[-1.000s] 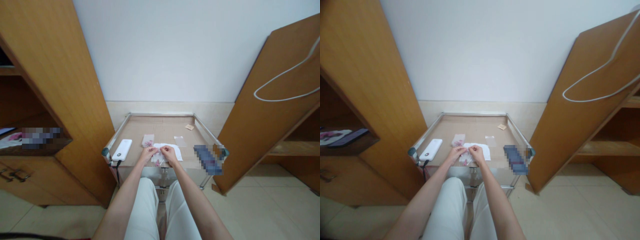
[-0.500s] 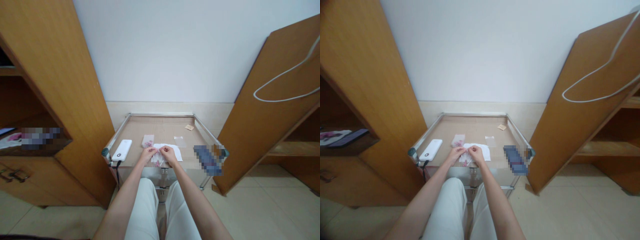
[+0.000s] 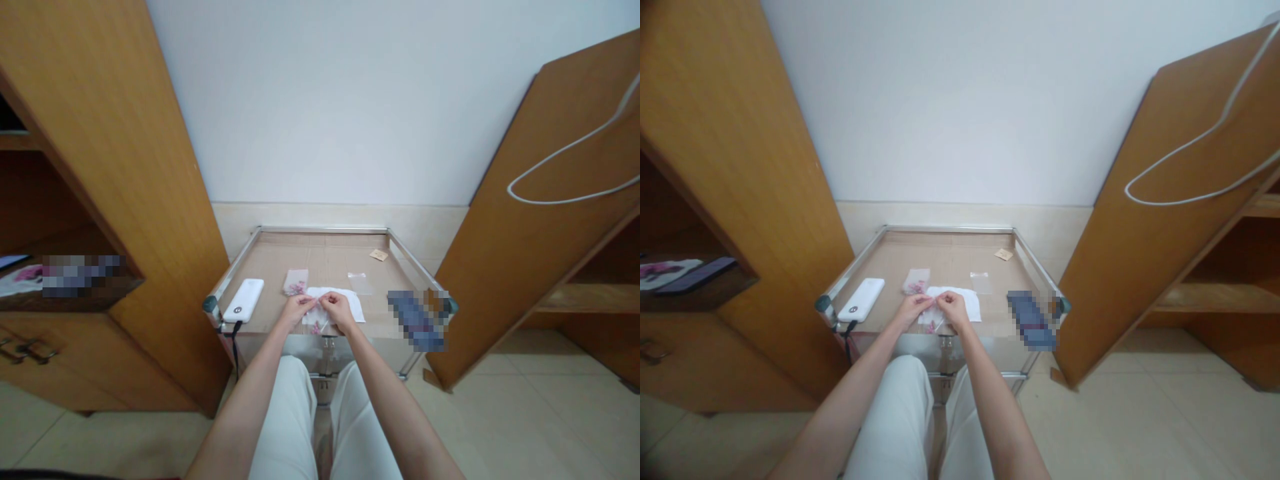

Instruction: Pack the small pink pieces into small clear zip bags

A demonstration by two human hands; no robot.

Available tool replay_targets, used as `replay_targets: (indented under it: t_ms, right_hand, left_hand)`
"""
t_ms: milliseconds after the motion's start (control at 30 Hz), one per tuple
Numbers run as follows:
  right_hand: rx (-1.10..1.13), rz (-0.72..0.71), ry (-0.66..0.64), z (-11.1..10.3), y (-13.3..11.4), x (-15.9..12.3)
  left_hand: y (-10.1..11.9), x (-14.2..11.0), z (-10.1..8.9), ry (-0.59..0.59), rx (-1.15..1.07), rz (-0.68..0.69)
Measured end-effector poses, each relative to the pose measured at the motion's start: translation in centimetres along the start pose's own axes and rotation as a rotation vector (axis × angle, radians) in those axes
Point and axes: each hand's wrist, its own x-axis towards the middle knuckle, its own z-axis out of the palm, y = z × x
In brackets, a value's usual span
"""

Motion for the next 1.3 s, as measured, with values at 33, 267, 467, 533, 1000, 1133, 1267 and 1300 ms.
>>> replay_targets:
  t_ms: [33,267,467,533,1000,1133,1267,1300]
  right_hand:
    - [-0.003,0.001,0.0,0.0,0.0,0.0]
    - [-0.028,0.011,0.008,0.1,0.1,0.0]
    - [-0.06,0.006,0.002,0.1,0.0,0.0]
    - [-0.064,0.001,-0.007,0.1,0.0,0.0]
    - [0.01,0.033,-0.041,0.0,-0.6,-0.3]
    - [-0.013,0.029,-0.043,0.0,-0.7,-0.4]
    - [-0.021,0.037,-0.032,0.0,-0.7,-0.4]
    - [-0.018,0.04,-0.032,0.0,-0.6,-0.3]
  left_hand:
    - [-0.1,0.0,0.0,0.002,-0.002,0.006]
    - [-0.8,0.3,-0.1,0.004,0.007,0.04]
    - [-0.8,0.3,-0.1,-0.011,0.006,0.046]
    - [-0.6,0.2,-0.1,-0.006,0.002,0.045]
    - [-0.2,0.1,-0.3,-0.008,-0.034,0.022]
    - [0.0,0.0,-0.2,-0.009,-0.008,0.022]
    - [0.1,-0.1,0.0,-0.007,-0.003,0.014]
    - [0.1,-0.1,0.0,-0.008,-0.006,0.011]
